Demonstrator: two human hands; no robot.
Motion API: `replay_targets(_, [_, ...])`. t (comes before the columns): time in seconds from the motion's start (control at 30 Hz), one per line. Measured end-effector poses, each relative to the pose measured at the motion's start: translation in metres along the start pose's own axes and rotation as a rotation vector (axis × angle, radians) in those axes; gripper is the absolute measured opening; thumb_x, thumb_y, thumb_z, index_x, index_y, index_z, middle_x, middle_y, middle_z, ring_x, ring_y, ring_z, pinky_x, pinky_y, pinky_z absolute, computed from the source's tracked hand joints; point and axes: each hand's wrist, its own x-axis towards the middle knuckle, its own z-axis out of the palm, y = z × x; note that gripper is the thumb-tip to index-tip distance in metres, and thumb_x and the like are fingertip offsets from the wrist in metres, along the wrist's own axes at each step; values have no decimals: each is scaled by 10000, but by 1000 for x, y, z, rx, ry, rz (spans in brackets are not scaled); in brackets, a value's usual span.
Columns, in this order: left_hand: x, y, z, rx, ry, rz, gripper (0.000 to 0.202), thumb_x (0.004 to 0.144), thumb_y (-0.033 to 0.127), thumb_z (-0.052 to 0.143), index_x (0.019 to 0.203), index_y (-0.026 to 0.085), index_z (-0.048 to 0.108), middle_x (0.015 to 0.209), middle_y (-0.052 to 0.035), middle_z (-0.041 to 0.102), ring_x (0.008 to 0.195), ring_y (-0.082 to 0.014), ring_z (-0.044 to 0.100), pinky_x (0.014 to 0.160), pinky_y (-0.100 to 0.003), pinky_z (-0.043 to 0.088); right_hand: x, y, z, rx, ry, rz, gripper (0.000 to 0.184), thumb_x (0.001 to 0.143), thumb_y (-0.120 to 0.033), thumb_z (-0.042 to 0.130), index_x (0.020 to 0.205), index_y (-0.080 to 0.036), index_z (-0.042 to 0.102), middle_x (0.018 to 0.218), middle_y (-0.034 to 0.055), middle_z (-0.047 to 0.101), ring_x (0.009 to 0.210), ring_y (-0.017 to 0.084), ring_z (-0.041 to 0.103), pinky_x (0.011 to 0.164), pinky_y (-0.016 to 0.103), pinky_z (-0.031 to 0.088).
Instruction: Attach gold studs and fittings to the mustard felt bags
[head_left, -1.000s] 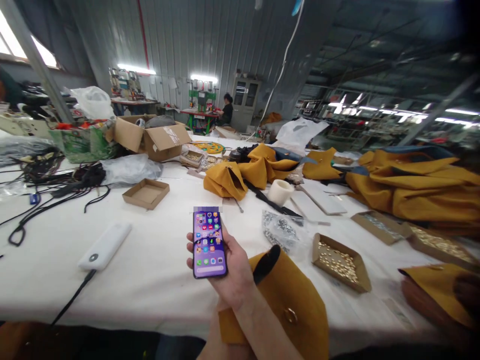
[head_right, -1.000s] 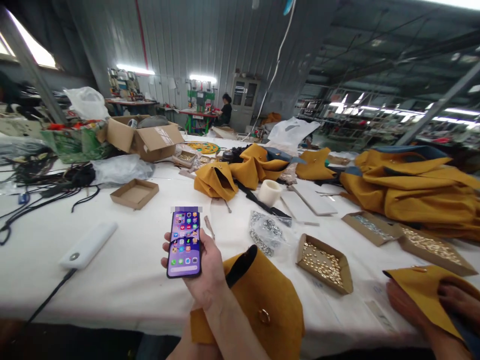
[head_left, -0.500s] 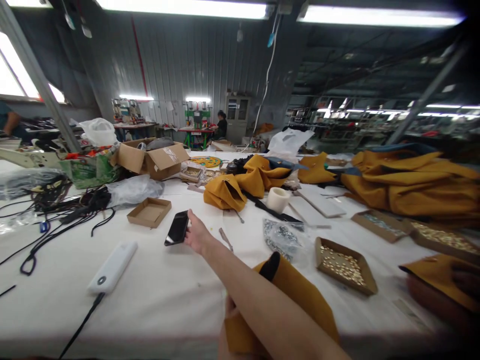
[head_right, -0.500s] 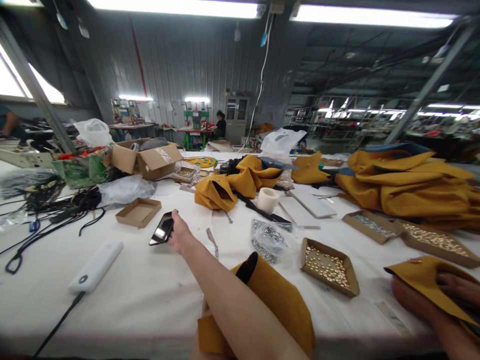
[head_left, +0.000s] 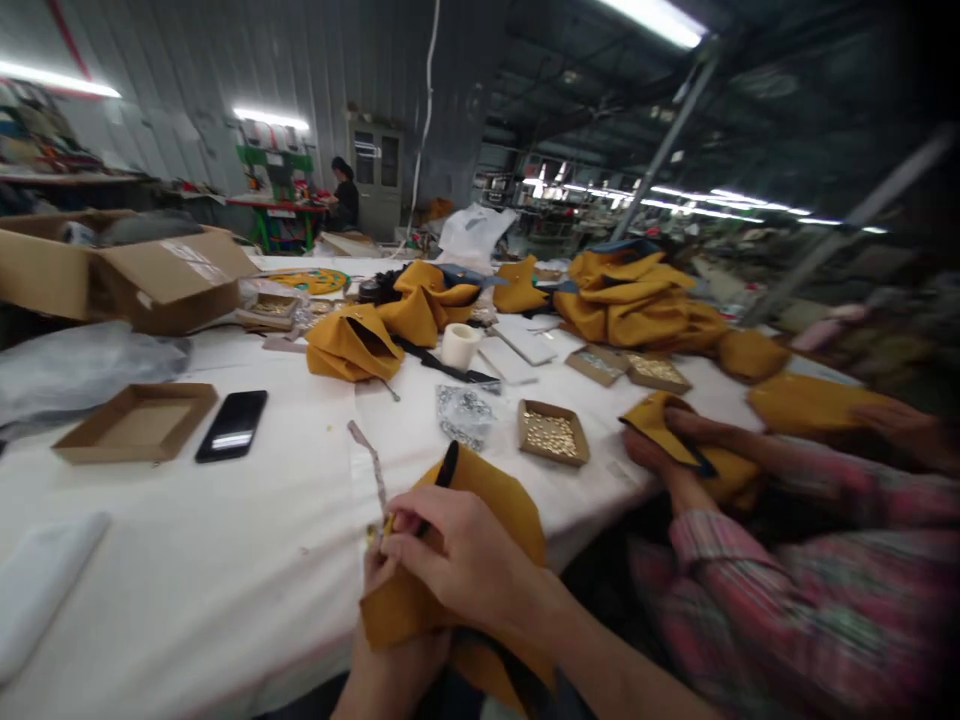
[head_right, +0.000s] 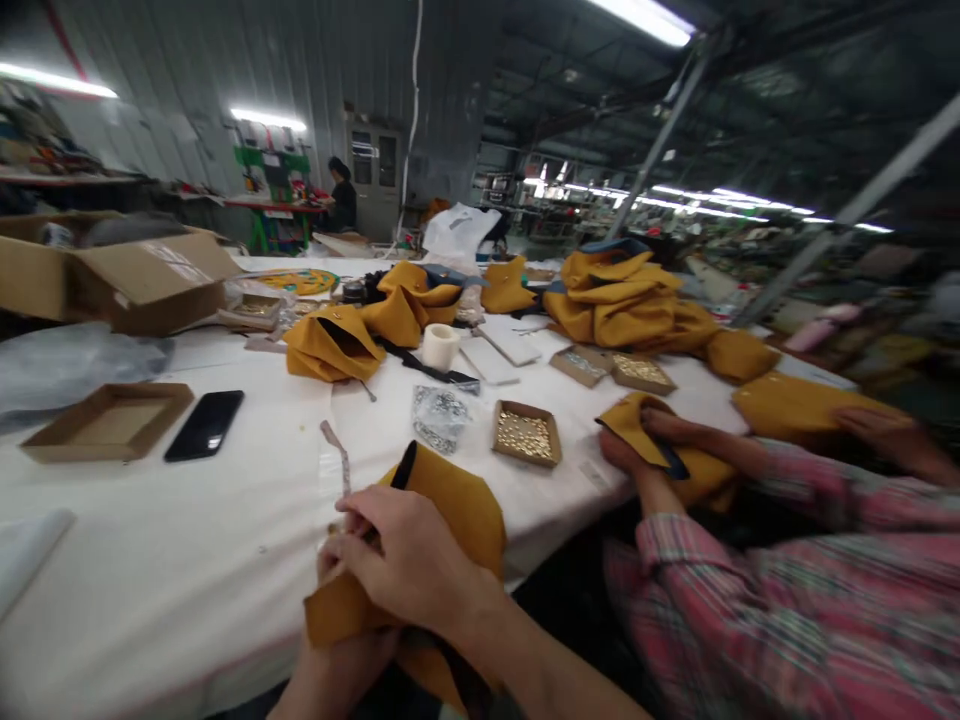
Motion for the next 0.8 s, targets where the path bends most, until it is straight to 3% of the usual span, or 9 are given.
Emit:
replay_targets(0.07, [-8, 5, 5, 29, 18, 105, 508, 1040, 249, 720, 1543, 290, 658, 1562, -146, 735, 1482, -404, 637, 1332, -732, 372, -16, 22, -12, -135, -48, -49, 244, 1143, -417, 746, 1253, -218, 834, 1136, 60, 853, 1046, 235, 782, 994, 377, 577])
replay_targets(0.13, [-7, 7, -2, 58, -30, 144, 402, 1059, 272, 709, 1461, 269, 698, 1544, -177, 752, 1495, -437, 636, 1336, -749, 335, -26, 38, -20, -293, -136, -152, 303, 1165, -489, 707, 1249, -225, 829, 1211, 83, 846, 1133, 269, 765, 1105, 436, 542])
replay_targets(0.3, [21, 12, -45, 60, -452, 87, 321, 1173, 413, 613, 1414, 257, 756, 1516, -181, 781, 1471, -496, 657, 1247, -766, 376, -32, 59, -23, -490, -71, -207, 593, 1143, -645, 677, 1550, -216, 709, 1605, 163, 713, 1573, 351, 574, 1430, 544, 328])
replay_targets(0.37, [30, 15, -58, 18, -528, 75, 292, 1178, 412, 611, 1396, 303, 772, 1497, -128, 801, 1449, -474, 675, 1208, -747, 385, -31, 63, -25, -537, -33, -221, 530, 1155, -648, 643, 1388, -194, 787, 1412, 171, 798, 1438, 346, 653, 1440, 566, 316])
replay_targets(0.43, [38, 17, -66, -29, -572, 66, 320, 1130, 315, 666, 1435, 344, 755, 1587, -73, 759, 1497, -425, 646, 1210, -705, 368, -29, 64, -35, -488, -67, -242, 503, 1175, -652, 589, 993, -241, 815, 1015, 100, 821, 1109, 298, 714, 1365, 550, 423])
replay_targets(0.53, [46, 22, -74, -25, -631, 24, 428, 1103, 262, 675, 1526, 322, 706, 1678, -52, 701, 1536, -376, 614, 1218, -660, 341, -29, 61, -70, -205, -183, -246, 774, 1206, -740, 362, 632, -276, 594, 664, 20, 621, 789, 228, 599, 1195, 500, 544])
replay_targets(0.6, [51, 25, -78, 3, -652, 14, 402, 1181, 392, 606, 1561, 280, 675, 1673, -66, 705, 1527, -376, 617, 1217, -657, 329, -29, 57, -102, 1, -157, -211, 868, 1170, -843, 242, 585, -271, 530, 625, 7, 557, 710, 200, 554, 1131, 489, 563])
replay_targets(0.67, [56, 27, -83, 17, -684, 24, 423, 1211, 515, 543, 1528, 275, 685, 1616, -70, 741, 1482, -392, 643, 1184, -660, 342, -29, 52, -134, 108, -71, -161, 908, 1118, -929, 253, 586, -258, 555, 637, -5, 567, 666, 166, 544, 1119, 481, 560])
replay_targets(0.8, [62, 28, -88, 36, -749, 35, 385, 1214, 545, 522, 1394, 281, 737, 1472, -64, 803, 1411, -412, 680, 1154, -672, 357, -22, 44, -173, 6, -90, -96, 890, 1079, -935, 414, 597, -223, 644, 649, -37, 605, 654, 107, 536, 1196, 478, 522])
